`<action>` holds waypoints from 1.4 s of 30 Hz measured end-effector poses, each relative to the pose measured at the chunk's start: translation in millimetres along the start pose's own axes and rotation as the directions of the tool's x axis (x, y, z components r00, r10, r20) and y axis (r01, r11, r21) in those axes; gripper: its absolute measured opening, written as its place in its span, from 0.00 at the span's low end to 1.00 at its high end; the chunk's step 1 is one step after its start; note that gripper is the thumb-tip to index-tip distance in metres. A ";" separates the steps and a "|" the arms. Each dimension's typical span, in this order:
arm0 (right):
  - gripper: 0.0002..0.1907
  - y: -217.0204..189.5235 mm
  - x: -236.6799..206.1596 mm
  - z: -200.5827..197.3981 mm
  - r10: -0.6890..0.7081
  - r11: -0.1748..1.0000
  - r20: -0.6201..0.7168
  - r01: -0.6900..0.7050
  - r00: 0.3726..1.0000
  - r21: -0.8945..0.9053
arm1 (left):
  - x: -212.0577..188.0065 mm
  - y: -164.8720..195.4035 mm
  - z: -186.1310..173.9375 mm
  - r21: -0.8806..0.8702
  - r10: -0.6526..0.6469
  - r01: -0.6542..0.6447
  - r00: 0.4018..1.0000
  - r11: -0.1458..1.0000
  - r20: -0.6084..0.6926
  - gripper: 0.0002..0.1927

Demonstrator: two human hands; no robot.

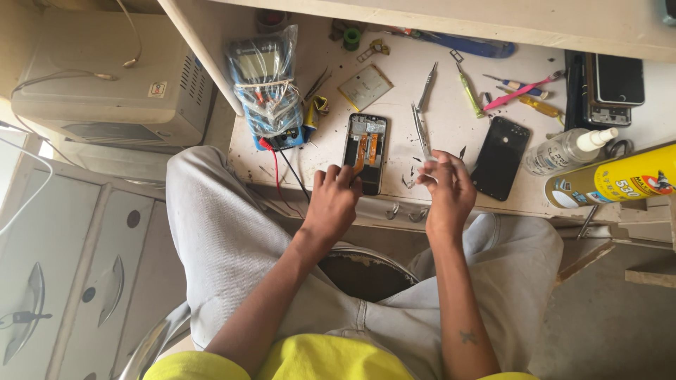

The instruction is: The person applies glue from a small bottle onto the back of a phone, then presses a back cover onto the phone and presses it in place. They then pick up another phone and use a thin pry tool to work along its edge, opening the phone's back cover.

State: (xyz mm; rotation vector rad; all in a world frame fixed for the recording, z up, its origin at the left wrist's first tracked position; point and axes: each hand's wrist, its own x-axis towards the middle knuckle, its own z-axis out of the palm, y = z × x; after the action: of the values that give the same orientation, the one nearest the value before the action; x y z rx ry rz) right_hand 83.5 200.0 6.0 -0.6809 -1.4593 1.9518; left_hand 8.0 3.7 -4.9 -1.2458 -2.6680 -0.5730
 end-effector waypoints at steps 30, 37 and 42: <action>0.08 26.8 57.2 4.3 -0.446 0.231 0.312 0.445 0.839 -0.865 | -7.9 3.3 0.8 -0.086 0.021 -0.029 0.995 0.996 -0.100 0.16; 0.13 23.1 144.6 -22.3 -0.443 0.033 0.245 0.289 0.862 -0.957 | -8.9 3.1 -0.1 -0.061 0.104 -0.109 0.991 0.992 -0.085 0.26; 0.10 24.0 185.7 -31.2 -0.283 -0.152 0.210 0.172 0.936 -0.973 | -6.8 9.3 1.5 -0.119 0.092 -0.104 0.991 0.987 -0.102 0.28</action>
State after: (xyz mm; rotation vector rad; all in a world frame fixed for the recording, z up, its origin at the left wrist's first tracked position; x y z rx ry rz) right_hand -26.0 349.9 -34.1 -0.9173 -2.6766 0.0275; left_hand 19.5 4.9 -5.6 -1.3363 -2.5107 -0.7740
